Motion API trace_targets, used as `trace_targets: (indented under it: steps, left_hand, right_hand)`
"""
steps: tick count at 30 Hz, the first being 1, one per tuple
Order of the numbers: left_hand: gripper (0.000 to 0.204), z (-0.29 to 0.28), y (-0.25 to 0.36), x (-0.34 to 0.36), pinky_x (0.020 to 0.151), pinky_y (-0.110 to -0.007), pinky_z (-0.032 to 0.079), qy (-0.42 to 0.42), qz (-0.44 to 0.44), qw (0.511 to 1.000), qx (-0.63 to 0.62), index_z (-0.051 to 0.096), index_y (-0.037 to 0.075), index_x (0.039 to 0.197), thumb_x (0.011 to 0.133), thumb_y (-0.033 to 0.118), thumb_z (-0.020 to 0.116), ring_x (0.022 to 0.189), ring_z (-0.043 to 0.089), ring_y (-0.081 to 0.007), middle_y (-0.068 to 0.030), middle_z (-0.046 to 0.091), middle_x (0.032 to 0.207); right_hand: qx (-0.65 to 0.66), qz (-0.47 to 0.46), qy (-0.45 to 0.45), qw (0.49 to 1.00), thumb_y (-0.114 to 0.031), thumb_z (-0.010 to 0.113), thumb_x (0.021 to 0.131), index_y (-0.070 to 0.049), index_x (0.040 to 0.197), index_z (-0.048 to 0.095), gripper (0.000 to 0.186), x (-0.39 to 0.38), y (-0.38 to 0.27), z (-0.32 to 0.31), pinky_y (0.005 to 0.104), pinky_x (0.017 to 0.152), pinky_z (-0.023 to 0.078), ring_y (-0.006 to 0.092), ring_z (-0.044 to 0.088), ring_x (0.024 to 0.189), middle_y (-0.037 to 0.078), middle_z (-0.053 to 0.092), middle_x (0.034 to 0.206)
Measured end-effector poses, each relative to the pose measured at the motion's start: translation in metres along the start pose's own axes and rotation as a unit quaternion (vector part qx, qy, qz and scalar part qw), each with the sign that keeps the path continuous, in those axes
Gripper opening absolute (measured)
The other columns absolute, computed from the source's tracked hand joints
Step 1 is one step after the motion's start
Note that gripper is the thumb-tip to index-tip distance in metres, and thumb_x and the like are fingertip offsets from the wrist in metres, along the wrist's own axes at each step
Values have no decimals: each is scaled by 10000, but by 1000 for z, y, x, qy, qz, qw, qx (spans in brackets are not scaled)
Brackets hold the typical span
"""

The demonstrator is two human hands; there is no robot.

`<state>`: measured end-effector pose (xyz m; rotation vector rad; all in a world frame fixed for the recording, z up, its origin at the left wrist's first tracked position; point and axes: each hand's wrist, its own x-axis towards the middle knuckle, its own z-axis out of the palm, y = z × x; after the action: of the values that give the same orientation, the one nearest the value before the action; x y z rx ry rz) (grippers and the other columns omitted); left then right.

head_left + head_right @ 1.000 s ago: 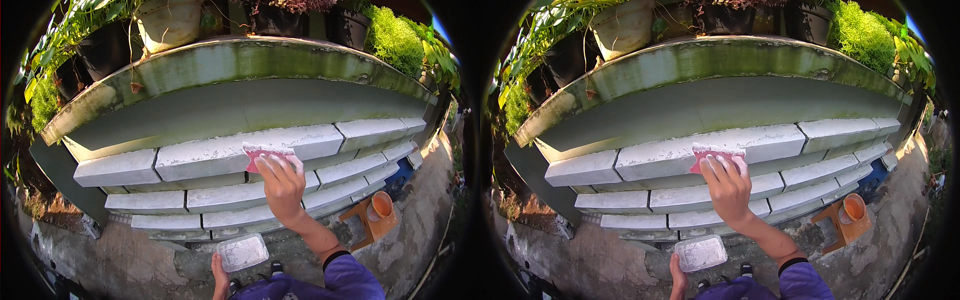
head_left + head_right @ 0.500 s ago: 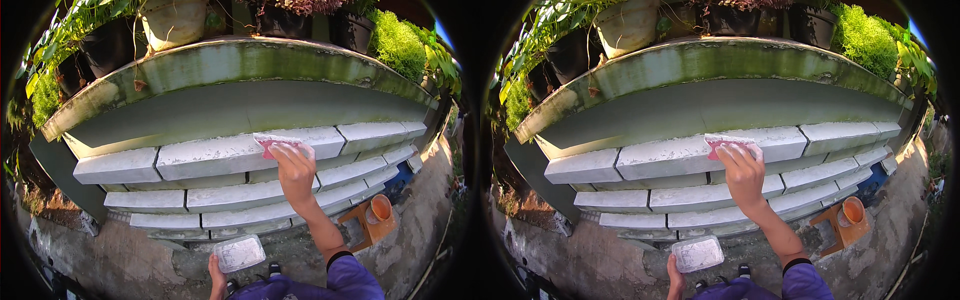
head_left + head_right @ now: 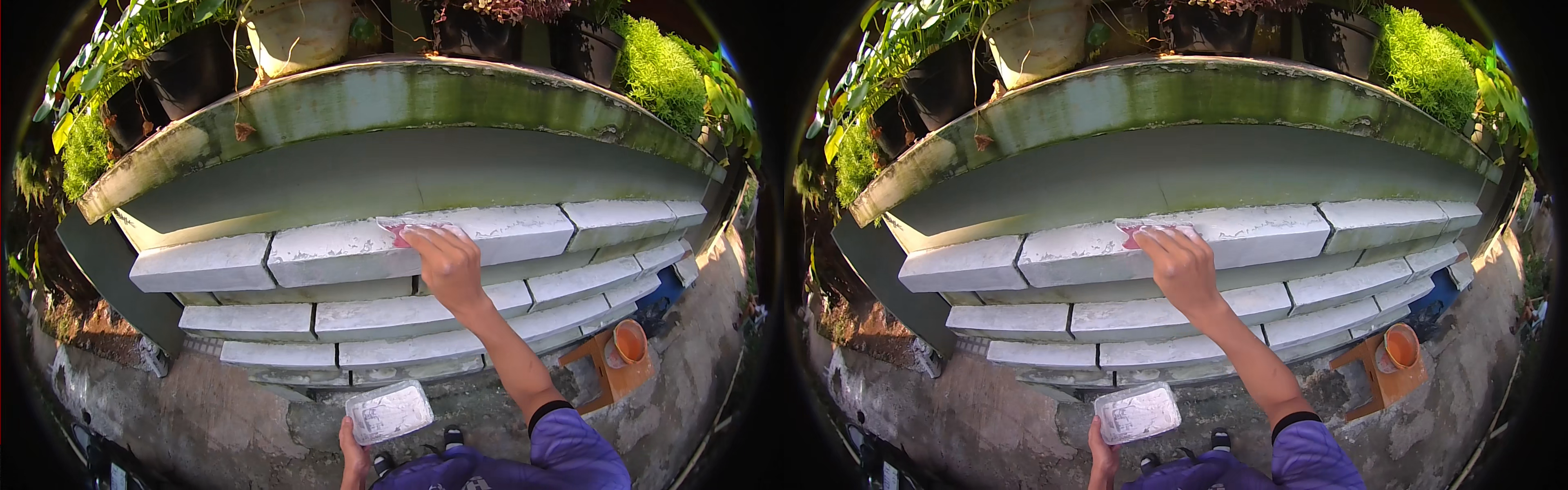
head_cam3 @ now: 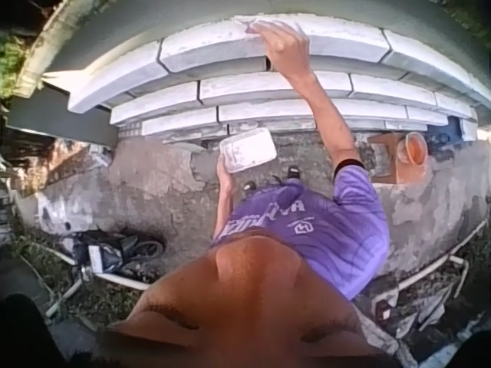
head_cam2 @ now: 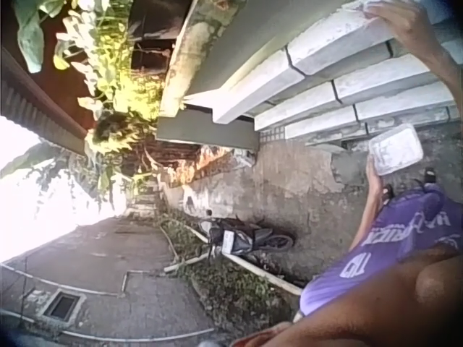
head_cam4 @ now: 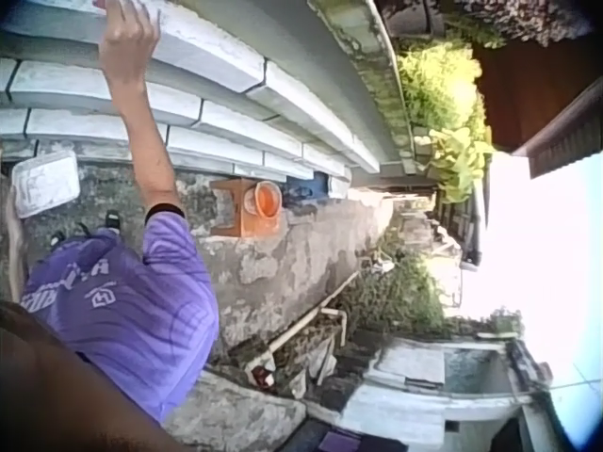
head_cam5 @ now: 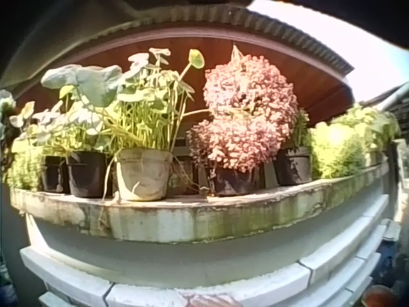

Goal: Patching or applying putty/compound to a textured wall using a scraper.

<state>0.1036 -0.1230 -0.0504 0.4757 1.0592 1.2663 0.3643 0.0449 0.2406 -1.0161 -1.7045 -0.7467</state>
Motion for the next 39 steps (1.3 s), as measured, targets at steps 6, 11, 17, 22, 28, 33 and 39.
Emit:
trace_targets:
  steps: [6,11,17,22,28,33,39]
  left_hand:
    - [411,1,1,-2,393,-229,309,19,1,1000,-13,614,114,1110,1001,468,436,584,582,-75,25,664,853]
    - [363,-2,7,-10,430,-226,366,-3,-8,1000,-8,577,124,1081,1005,455,448,659,606,-87,23,642,898]
    - [330,-8,13,-12,389,-220,288,-29,1,1000,8,563,139,1060,1014,437,427,564,524,-50,51,602,812]
    - [330,-20,11,-15,416,-212,307,-23,10,1000,9,555,122,1122,1026,403,411,575,519,-48,46,607,832]
    - [352,-31,9,-16,472,-221,383,-40,15,999,-5,532,89,1219,1037,363,408,670,578,-67,10,633,933]
    - [357,-40,11,-15,526,-233,431,-36,29,999,-16,500,83,1260,1038,348,410,748,618,-91,-4,636,1002]
    - [371,-38,12,-9,692,-278,532,-36,36,999,-15,464,78,1299,1036,337,427,918,656,-141,-40,631,1109]
  right_hand:
    - [31,-30,-92,995,56,611,729,-75,943,715,272,-17,-34,12,388,738,516,244,690,843,70,731,909]
    - [35,-49,-25,998,64,619,719,-92,945,725,294,-8,-53,-6,372,789,523,225,692,864,60,731,948]
    - [-18,-48,-56,997,-4,648,759,-77,992,716,253,-5,-30,38,374,795,514,227,684,913,69,718,924]
    - [-41,-135,-49,989,-64,673,784,-88,978,711,200,-26,-69,14,363,783,507,217,683,920,52,713,948]
    - [-79,-100,-13,992,-79,660,780,-54,995,684,218,-2,-39,33,385,831,493,233,658,924,78,700,1003]
    - [2,-119,-52,992,-74,661,777,-51,997,694,224,-33,-77,21,376,800,508,236,679,941,80,708,1011]
    - [330,96,-140,929,68,627,752,-34,994,695,271,-111,-141,-23,351,684,544,274,716,790,125,718,887]
